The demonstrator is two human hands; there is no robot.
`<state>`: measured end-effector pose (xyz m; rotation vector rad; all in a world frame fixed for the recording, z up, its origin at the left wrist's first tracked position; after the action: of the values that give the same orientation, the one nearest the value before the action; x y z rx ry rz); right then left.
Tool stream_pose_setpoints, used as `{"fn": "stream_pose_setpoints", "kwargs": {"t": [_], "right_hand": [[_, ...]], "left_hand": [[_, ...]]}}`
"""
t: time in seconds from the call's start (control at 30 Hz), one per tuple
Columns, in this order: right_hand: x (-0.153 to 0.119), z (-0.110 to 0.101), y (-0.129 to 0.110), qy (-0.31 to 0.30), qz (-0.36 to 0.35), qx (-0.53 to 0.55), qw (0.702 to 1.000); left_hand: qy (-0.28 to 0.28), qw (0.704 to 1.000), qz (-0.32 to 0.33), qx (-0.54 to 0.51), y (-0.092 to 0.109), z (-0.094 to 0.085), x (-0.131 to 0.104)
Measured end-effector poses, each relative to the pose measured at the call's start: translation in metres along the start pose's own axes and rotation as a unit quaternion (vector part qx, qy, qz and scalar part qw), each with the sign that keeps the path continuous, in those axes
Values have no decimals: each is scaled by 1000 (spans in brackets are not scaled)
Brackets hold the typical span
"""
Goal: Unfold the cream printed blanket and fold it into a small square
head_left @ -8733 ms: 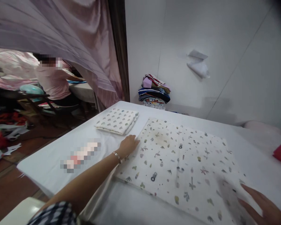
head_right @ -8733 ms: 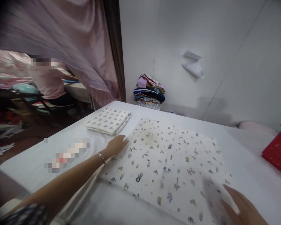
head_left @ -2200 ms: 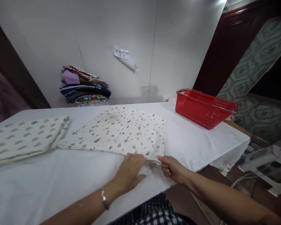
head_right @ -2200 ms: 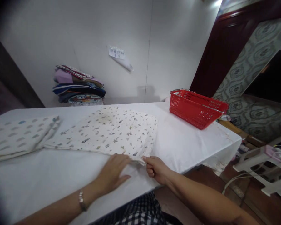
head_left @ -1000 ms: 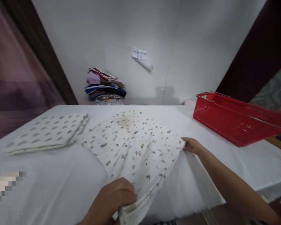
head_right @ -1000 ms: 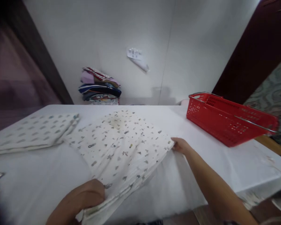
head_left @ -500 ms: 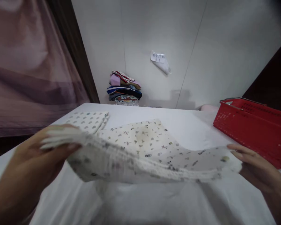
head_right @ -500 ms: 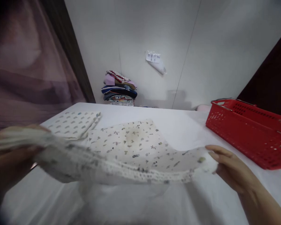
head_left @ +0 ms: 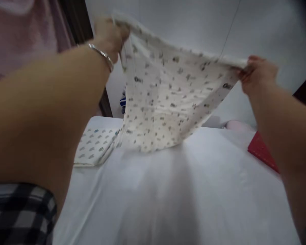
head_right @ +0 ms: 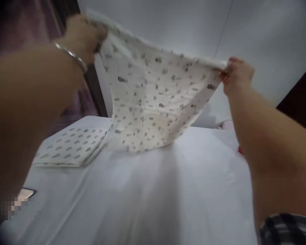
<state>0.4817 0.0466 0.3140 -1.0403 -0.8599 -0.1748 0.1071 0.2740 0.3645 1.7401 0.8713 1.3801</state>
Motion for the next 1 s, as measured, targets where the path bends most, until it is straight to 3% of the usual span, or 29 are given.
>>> {"fn": "stream_pose_setpoints", "kwargs": {"t": [0.1,0.2,0.33,0.4,0.5,0.57,0.67,0.77,0.87,1.0], "right_hand": [[16,-20,-43,-68,-84,6,994],[-10,-49,-67,-95,-94,-4,991],[-92,-100,-55,-92,29,-49,994],[-152,-134,-35,-92,123,-85,984],[-255,-187,-4,-127,235,-129,955],[-322,-219,14,-141,326,-144,924],[-391,-254,25,-129,419,-131,889],[-413,-276,18,-110,412,-112,898],[-411,-291,9,-106,389,-133,905],[-415,-305,11,-153,440,-174,868]], "left_hand": [[8,997,75,-22,40,-19,-4],[-41,994,78,-58,30,-36,-39],[-96,993,31,-65,-39,-48,-121],[-125,991,-47,-22,-87,-50,-177],[-209,965,-116,106,-159,-49,-271],[-293,935,-157,121,-201,-47,-330],[-341,909,-219,98,-236,-46,-391],[-322,915,-222,100,-233,-52,-413],[-325,925,-154,119,-214,-59,-418],[-350,919,-66,172,-212,-62,-430]]}}
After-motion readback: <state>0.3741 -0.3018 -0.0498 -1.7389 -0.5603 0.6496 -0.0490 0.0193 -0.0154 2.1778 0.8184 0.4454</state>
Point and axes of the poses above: each hand's wrist, its own x-axis towards the middle knuckle, its own z-axis out of the palm, y = z × x, the point moved 2 cm from there along x, towards the middle knuckle, and after that the axes turned 13 degrees about -z, right-handed, at the moved point
